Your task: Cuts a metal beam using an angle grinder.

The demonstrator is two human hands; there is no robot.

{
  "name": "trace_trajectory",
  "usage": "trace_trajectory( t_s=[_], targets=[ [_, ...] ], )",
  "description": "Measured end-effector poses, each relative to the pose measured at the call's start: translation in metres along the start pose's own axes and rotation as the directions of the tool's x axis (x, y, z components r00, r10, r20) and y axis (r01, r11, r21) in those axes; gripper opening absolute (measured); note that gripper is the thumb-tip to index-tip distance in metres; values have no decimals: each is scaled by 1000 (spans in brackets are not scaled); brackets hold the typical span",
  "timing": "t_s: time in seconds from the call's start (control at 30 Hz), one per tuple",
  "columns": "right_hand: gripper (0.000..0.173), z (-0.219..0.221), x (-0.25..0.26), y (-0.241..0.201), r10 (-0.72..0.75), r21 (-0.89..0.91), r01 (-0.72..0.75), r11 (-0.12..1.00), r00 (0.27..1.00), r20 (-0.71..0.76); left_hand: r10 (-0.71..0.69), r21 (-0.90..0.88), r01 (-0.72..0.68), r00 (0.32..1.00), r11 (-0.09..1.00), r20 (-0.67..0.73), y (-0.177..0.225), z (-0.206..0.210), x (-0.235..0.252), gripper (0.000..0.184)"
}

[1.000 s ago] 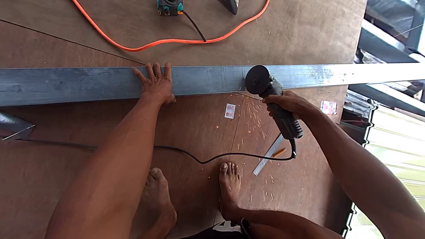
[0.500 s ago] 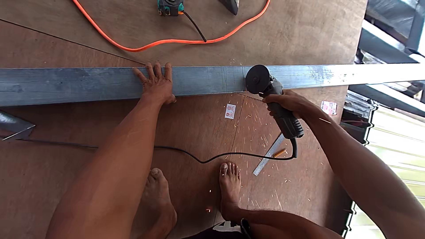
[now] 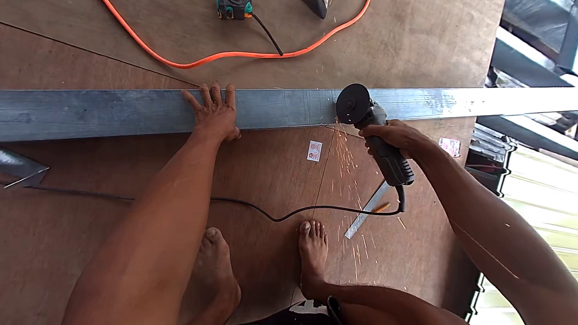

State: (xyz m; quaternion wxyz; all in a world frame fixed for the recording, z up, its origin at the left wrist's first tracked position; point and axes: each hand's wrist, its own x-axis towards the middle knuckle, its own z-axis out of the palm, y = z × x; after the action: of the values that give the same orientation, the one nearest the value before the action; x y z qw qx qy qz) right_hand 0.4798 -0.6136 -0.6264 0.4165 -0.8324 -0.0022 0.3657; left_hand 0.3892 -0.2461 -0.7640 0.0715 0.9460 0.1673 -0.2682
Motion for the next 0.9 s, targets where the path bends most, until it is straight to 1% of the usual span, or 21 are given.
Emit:
trace_trajectory(
  t_s=[0.03,0.07,0.1,0.13,0.23,0.37,0.47,0.7,0.9],
  targets=[
    [35,-14,24,29,74,50,-76,996,997,30,-1,4,1,1000,1000,1,0,0,0,129],
    [37,-20,41,37,255,26,-256,966,967,10,-3,7,3,1000,1000,1,0,0,0,129],
    [38,-21,51,39,362,6,-362,932,932,-27,-6,7,6,1000,1000,1,0,0,0,129],
    [38,-19,56,39,405,-6,-406,914,912,-59,-8,7,8,1000,1000,1,0,1,1,130],
    [37,-18,57,37,394,-16,-396,918,916,-79,-8,10,8,1000,1000,2,0,1,0,130],
    [38,-18,59,35,385,-6,-386,922,920,-71,-7,6,7,1000,1000,6,0,0,0,129],
    [35,-19,58,36,387,-6,-388,921,919,-69,1,-11,-1,1000,1000,-5,0,0,0,129],
    [39,-21,61,39,381,4,-381,924,923,-59,-5,-4,5,1000,1000,5,0,1,1,129],
    [33,-20,63,34,374,32,-373,927,926,-59,-5,-8,5,1000,1000,3,0,0,1,129]
  ],
)
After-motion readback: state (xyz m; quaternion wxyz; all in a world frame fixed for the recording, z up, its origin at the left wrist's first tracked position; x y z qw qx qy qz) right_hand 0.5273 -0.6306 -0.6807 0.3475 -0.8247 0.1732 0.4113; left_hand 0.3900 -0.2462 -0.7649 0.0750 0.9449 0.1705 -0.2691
